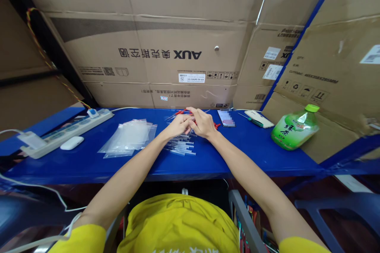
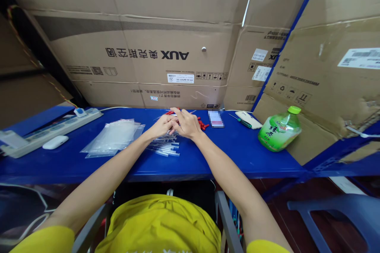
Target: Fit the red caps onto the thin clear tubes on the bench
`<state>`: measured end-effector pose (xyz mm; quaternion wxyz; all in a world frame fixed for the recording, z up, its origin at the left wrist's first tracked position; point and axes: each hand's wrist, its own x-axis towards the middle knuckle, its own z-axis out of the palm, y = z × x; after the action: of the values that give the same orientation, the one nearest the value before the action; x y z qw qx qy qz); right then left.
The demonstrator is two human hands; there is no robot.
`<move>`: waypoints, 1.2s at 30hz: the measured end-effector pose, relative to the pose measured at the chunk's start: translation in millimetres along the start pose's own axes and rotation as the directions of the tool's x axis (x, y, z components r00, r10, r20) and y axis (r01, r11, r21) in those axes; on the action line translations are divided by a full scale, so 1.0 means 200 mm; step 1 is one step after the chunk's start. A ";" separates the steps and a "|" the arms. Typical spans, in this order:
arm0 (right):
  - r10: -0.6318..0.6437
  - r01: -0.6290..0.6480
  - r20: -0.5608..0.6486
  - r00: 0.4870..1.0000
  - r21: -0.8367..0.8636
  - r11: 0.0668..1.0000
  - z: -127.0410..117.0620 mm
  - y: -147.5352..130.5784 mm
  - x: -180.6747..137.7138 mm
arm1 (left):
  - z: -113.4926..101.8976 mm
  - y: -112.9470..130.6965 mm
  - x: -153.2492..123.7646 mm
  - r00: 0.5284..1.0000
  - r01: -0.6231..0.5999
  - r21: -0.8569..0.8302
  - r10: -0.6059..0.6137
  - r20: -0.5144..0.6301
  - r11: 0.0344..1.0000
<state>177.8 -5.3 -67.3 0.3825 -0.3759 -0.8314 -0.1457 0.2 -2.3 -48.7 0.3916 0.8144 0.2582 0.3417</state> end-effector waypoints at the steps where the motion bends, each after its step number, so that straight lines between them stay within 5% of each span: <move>1: 0.006 -0.007 -0.022 1.000 -0.031 0.999 0.01 0.01 0.00 | 0.01 0.01 0.00 1.000 -0.002 0.005 0.002 0.019 1.000; 17: 0.079 -0.087 -0.064 0.995 -0.139 0.987 0.02 0.06 0.01 | 0.07 0.07 0.00 0.997 -0.018 0.152 0.030 -0.074 0.988; 36: 0.229 -0.225 -0.003 0.973 -0.191 0.955 0.05 0.12 0.05 | 0.10 0.06 0.05 0.977 0.097 0.041 -0.087 -0.195 0.994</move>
<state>185.1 21.3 -67.3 0.3512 -0.5051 -0.7685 -0.1760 22.9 -11.5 -44.2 0.3596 0.7742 0.3408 0.3939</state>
